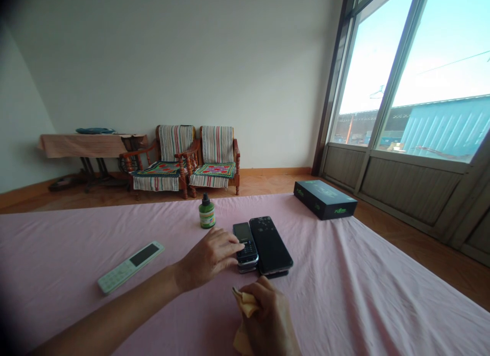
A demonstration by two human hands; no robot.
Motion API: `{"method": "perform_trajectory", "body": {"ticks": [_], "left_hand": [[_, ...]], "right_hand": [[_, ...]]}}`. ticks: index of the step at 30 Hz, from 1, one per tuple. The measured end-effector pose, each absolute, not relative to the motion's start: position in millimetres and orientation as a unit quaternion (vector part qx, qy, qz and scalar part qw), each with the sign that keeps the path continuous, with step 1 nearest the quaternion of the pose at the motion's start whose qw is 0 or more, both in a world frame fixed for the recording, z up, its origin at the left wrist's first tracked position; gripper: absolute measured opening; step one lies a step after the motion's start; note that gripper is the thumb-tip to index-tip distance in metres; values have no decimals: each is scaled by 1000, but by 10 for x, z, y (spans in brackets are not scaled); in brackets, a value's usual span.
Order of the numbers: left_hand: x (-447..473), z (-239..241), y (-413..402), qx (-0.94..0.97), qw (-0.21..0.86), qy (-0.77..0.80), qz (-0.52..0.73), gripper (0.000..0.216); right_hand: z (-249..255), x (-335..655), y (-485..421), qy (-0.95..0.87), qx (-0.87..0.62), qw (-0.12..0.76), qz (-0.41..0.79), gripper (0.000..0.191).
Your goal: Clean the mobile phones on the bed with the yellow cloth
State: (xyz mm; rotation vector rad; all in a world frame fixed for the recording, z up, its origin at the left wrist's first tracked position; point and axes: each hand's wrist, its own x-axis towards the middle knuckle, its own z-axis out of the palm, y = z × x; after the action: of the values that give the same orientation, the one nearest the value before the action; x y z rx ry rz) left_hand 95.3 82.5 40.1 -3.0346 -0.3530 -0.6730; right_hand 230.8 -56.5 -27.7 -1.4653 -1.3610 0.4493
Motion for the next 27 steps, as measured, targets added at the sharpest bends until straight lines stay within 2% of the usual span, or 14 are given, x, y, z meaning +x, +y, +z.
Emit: {"method": "perform_trajectory", "body": {"ticks": [5,10,15,20,27], "left_hand": [[705,426,830,-956,10,-168,-238,37],[27,337,1050,-906,23,-348,-238,38],[-683,170,1267,-827,29,-530,-186,51],[-918,121,1207,-816,-11,-558,-154,49],[-627,196,932,-817,-52,-548,-172,42]], "right_hand": [[-340,2301,-546,-561,-613,523,190,26],[-298,2265,-581,-562,-619,514,192,33],[-308,2228,-594,-556,-626,507,203,37],[-347,2220,-591,-547,-618,523,215,38],[-313,2245,-612,-560,-619,509,213,39]]}}
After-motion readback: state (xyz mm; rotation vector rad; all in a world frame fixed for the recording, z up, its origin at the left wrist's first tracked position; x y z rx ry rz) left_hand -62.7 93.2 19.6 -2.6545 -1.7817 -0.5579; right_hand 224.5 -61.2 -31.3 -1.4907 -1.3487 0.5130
